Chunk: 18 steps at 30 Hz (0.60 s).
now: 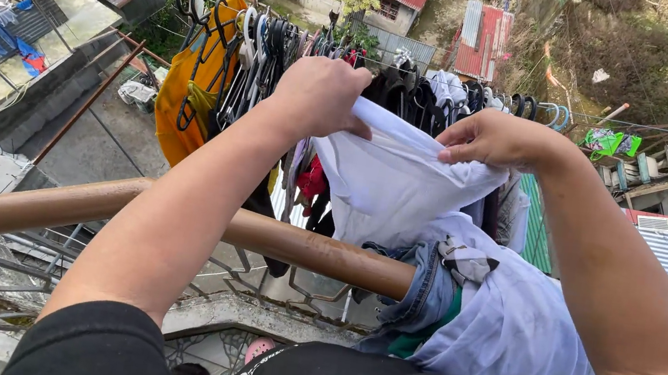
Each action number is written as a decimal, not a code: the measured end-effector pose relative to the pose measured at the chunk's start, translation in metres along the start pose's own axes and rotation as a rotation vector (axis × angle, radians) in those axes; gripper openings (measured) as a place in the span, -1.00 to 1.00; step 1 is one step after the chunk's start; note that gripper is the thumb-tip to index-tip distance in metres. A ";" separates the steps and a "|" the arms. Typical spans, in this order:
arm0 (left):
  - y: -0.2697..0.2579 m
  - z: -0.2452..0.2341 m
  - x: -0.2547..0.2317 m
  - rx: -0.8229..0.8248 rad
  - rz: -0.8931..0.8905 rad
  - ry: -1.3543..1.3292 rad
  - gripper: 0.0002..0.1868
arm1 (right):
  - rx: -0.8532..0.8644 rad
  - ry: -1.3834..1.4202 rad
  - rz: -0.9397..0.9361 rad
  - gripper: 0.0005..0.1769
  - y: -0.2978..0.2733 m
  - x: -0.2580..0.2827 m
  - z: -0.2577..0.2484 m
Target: Hanging various laundry items on hangers and a clothesline on an outdoor balcony.
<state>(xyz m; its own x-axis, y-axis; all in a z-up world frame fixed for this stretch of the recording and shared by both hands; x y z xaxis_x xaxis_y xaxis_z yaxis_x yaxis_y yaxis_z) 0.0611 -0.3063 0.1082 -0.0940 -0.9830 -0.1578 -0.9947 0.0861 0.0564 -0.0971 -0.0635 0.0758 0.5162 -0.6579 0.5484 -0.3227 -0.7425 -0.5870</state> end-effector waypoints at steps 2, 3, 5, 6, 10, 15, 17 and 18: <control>-0.003 -0.001 0.006 0.017 -0.019 0.136 -0.25 | -0.065 0.025 0.034 -0.44 -0.007 0.009 0.000; -0.003 0.000 0.013 0.018 -0.023 0.136 -0.25 | -0.061 0.023 0.031 -0.44 -0.007 0.011 0.001; -0.002 0.001 0.025 -0.028 -0.047 0.228 -0.20 | -0.023 0.061 -0.002 -0.33 -0.008 0.016 0.002; -0.002 0.003 0.029 -0.028 -0.047 0.229 -0.20 | -0.024 0.061 -0.003 -0.33 0.003 0.003 -0.001; -0.002 0.006 0.036 -0.102 0.001 0.331 -0.19 | -0.031 -0.248 -0.038 -0.20 0.022 -0.016 -0.009; 0.005 0.021 0.052 -0.090 -0.041 0.416 -0.20 | -0.148 -0.228 0.180 -0.37 0.006 -0.006 -0.012; 0.000 0.017 0.058 -0.112 -0.138 0.354 -0.27 | -0.333 0.147 -0.067 -0.55 0.012 -0.030 -0.018; -0.003 0.016 0.064 -0.112 -0.137 0.353 -0.27 | -0.333 0.148 -0.066 -0.55 0.007 -0.029 -0.016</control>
<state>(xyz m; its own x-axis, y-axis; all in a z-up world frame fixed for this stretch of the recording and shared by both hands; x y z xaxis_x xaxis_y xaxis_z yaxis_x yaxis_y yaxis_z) 0.0573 -0.3664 0.0817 0.0788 -0.9811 0.1767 -0.9845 -0.0488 0.1682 -0.1272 -0.0519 0.0658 0.4318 -0.6001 0.6734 -0.5456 -0.7683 -0.3348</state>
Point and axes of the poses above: each hand's wrist, its own y-axis towards the middle knuckle, its own z-axis out of the palm, x = y × z, the point moved 2 cm from there along y, towards the middle knuckle, and after that the axes turned 12 degrees about x, right-handed, at the moved point
